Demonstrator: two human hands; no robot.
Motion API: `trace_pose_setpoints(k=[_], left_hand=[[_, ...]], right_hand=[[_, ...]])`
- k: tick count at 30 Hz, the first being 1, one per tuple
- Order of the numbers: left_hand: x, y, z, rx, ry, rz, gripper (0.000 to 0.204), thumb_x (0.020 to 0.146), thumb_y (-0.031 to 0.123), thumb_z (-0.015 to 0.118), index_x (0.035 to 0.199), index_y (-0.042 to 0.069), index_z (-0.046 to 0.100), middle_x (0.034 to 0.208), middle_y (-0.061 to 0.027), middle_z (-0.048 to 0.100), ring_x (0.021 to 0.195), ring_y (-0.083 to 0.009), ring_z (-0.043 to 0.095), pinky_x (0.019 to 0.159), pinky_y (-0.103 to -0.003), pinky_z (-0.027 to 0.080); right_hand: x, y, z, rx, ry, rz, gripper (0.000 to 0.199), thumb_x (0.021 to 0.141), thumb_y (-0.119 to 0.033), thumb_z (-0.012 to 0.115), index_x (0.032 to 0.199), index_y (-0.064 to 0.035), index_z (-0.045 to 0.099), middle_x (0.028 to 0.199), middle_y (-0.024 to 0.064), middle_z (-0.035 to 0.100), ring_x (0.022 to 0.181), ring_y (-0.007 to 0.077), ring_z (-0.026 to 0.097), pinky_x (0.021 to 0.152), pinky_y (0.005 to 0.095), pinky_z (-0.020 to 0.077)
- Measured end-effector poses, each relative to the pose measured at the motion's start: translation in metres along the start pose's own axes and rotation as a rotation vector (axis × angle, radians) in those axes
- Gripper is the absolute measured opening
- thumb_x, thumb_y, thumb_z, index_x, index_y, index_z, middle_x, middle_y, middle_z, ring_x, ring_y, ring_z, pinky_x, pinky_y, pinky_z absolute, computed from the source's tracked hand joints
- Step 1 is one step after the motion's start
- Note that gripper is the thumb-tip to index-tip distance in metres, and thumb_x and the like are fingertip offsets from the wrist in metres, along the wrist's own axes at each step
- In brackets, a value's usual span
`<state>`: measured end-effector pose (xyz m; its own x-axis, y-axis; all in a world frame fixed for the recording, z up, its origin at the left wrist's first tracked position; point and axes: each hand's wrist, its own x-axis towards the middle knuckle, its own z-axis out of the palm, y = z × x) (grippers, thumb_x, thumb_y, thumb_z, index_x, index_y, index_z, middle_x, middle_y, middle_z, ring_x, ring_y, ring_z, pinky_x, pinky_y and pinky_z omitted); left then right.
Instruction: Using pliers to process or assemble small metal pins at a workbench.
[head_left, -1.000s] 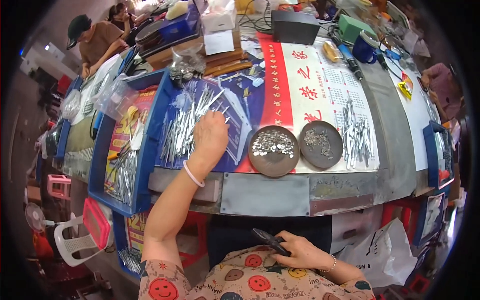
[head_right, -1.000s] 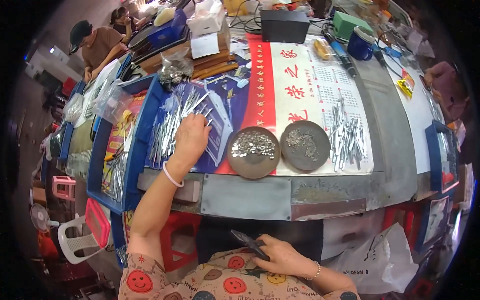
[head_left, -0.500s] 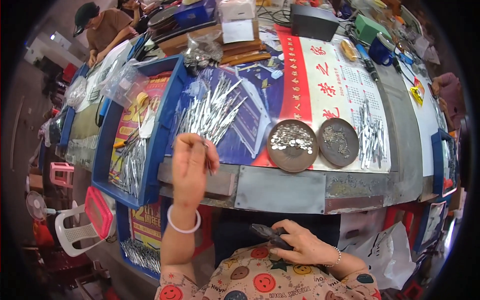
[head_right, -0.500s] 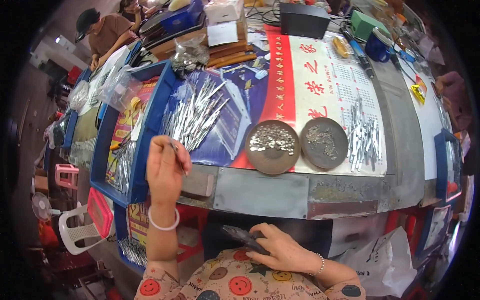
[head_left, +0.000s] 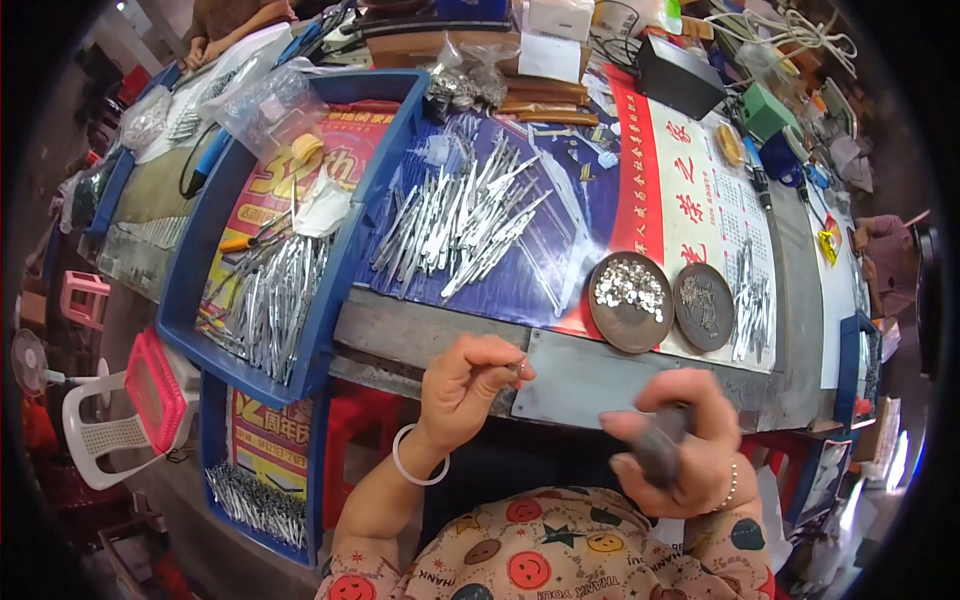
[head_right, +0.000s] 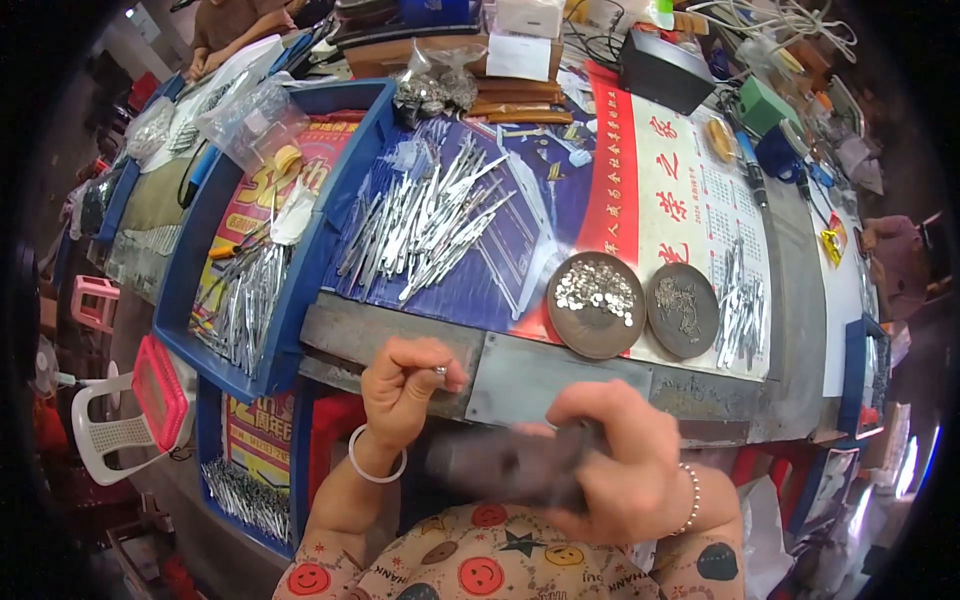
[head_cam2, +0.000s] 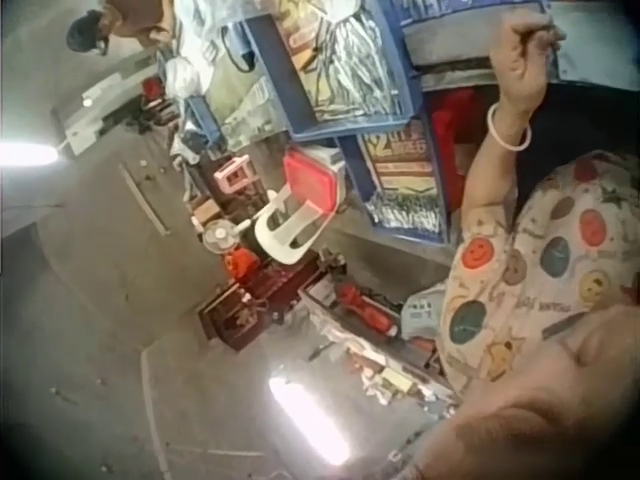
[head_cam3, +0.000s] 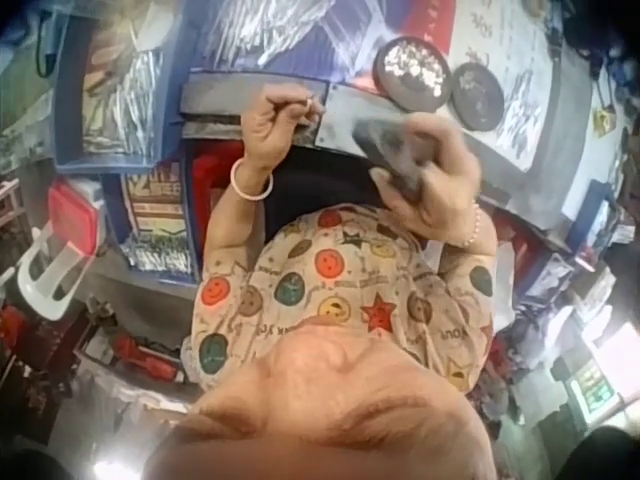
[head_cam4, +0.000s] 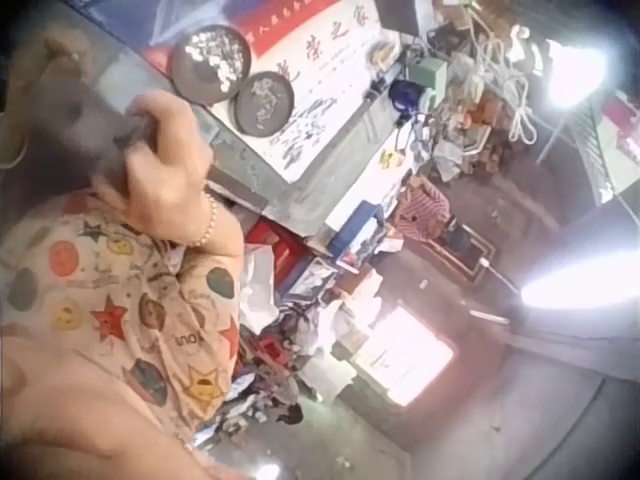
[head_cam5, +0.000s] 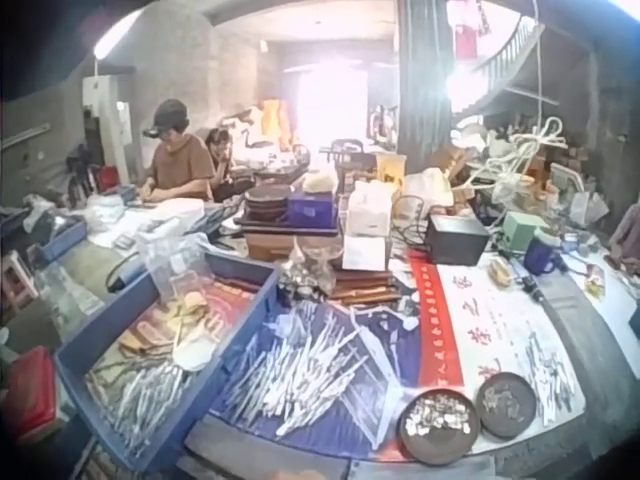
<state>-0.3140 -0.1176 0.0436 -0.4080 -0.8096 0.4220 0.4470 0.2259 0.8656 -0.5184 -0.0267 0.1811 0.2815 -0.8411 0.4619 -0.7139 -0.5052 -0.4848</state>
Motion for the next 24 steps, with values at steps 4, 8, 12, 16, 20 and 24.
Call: trace_pose_setpoints(k=[4,8,12,16,20,24], left_hand=[[0.002,0.001,-0.002,0.029,0.004,0.006,0.011,0.099,0.007,0.057,0.106,0.0,0.055,0.095,-0.0128,0.066,0.078,-0.0116,0.062,0.068,-0.024,0.051],[0.007,-0.003,-0.004,-0.034,-0.035,0.045,0.009,0.098,0.006,0.058,0.104,0.001,0.055,0.094,-0.0122,0.065,0.075,-0.0118,0.061,0.066,-0.024,0.049],[0.0,-0.001,-0.001,-0.115,0.06,-0.042,0.007,0.097,0.002,0.057,0.104,-0.001,0.055,0.095,-0.0122,0.065,0.075,-0.0122,0.06,0.069,-0.024,0.05],[-0.004,0.011,0.004,-0.295,0.12,-0.145,0.012,0.101,0.011,0.055,0.107,0.0,0.056,0.098,-0.0121,0.064,0.073,-0.0129,0.06,0.066,-0.024,0.05],[-0.018,0.033,0.018,-0.481,0.228,-0.488,0.012,0.101,0.012,0.054,0.107,0.001,0.056,0.097,-0.0105,0.063,0.068,-0.0129,0.062,0.06,-0.023,0.049],[-0.024,0.042,0.035,-0.46,0.225,-0.618,0.011,0.102,0.012,0.053,0.105,0.002,0.055,0.094,-0.0089,0.062,0.066,-0.0127,0.062,0.056,-0.023,0.048]], right_hand=[[0.028,-0.003,0.013,-0.205,-0.384,0.169,0.023,0.063,-0.016,0.079,0.075,-0.0027,0.064,0.099,0.0125,0.058,0.083,0.0258,0.062,0.061,0.0356,0.0517],[0.025,-0.002,0.001,-0.069,-0.147,0.094,0.025,0.067,-0.013,0.082,0.073,-0.0007,0.061,0.101,0.0162,0.057,0.071,0.0276,0.062,0.059,0.0364,0.0518],[0.028,0.006,0.017,-0.152,-0.408,0.169,0.026,0.071,-0.015,0.082,0.073,-0.0004,0.061,0.098,0.0156,0.057,0.067,0.0284,0.06,0.056,0.0367,0.0491],[0.009,0.004,-0.002,-0.056,-0.38,0.211,0.03,0.073,-0.023,0.082,0.07,-0.001,0.061,0.097,0.0163,0.055,0.075,0.028,0.06,0.062,0.0378,0.0488],[-0.023,0.015,0.004,-0.114,-0.467,0.236,0.03,0.073,-0.03,0.08,0.087,-0.0047,0.07,0.1,0.0122,0.051,0.086,0.0284,0.056,0.065,0.0387,0.0488],[-0.045,0.02,0.005,-0.114,-0.503,0.202,0.037,0.07,-0.034,0.081,0.091,-0.0059,0.071,0.097,0.0102,0.046,0.086,0.0264,0.051,0.066,0.0366,0.0461]])
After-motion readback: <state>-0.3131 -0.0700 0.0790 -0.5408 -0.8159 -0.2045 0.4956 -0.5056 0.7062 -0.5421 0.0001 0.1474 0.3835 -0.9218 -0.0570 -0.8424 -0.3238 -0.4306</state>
